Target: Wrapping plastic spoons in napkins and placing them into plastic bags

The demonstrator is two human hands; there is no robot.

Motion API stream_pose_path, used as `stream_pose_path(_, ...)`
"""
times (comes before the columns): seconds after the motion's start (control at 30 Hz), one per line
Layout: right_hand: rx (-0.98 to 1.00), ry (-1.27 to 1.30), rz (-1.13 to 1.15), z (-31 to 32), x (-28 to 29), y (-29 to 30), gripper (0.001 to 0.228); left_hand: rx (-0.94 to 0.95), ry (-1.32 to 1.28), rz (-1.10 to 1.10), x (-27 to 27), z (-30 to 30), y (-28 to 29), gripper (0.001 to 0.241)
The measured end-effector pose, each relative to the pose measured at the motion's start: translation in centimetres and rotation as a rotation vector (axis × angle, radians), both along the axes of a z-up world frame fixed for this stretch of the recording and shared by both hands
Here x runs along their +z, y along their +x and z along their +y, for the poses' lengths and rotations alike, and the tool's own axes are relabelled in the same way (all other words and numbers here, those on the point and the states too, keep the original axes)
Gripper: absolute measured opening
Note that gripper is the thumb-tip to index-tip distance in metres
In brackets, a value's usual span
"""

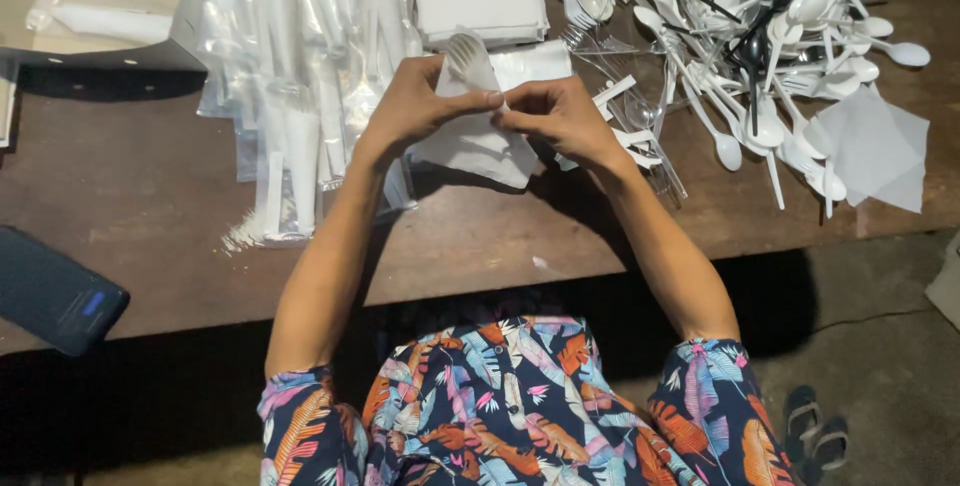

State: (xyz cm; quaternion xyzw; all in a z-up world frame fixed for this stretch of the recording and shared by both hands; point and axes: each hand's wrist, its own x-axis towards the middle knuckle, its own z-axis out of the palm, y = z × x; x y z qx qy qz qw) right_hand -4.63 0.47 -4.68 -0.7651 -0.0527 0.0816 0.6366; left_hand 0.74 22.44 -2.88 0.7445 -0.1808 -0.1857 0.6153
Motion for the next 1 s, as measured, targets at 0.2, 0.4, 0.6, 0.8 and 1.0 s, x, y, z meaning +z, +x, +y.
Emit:
stream_pose_path(0.2, -0.028, 0.089, 0.069, 0.5, -0.9, 0.1, 0.024, 0.191, -0.057, 0.035, -1.7, -0.1, 0.2, 0.028)
stream_pose_path(0.4, -0.1, 0.114, 0.118, -0.1, -1.7, -0.2, 0.027, 0.354, -0.168, 0.043, -1.8, 0.9, 0.4, 0.026)
stream_pose_path(0.6, -0.122, 0.193, 0.168, -0.9, -2.0, 0.4, 0.036, 0.373, -0.236, -0.011, -2.3, 0.6, 0.4, 0.025)
stream_pose_path(0.8, -0.12, 0.283, 0.129, -0.8, -2.9, 0.6, 0.04, 0.313, -0.237, 0.041, -1.7, -0.3, -0.6, 0.028)
stream_pose_path(1.0, -0.193, 0.303, 0.034, -0.4, -4.5, 0.8, 0.03, 0.322, -0.271, 0.001, -1.8, -0.5, -0.9, 0.027)
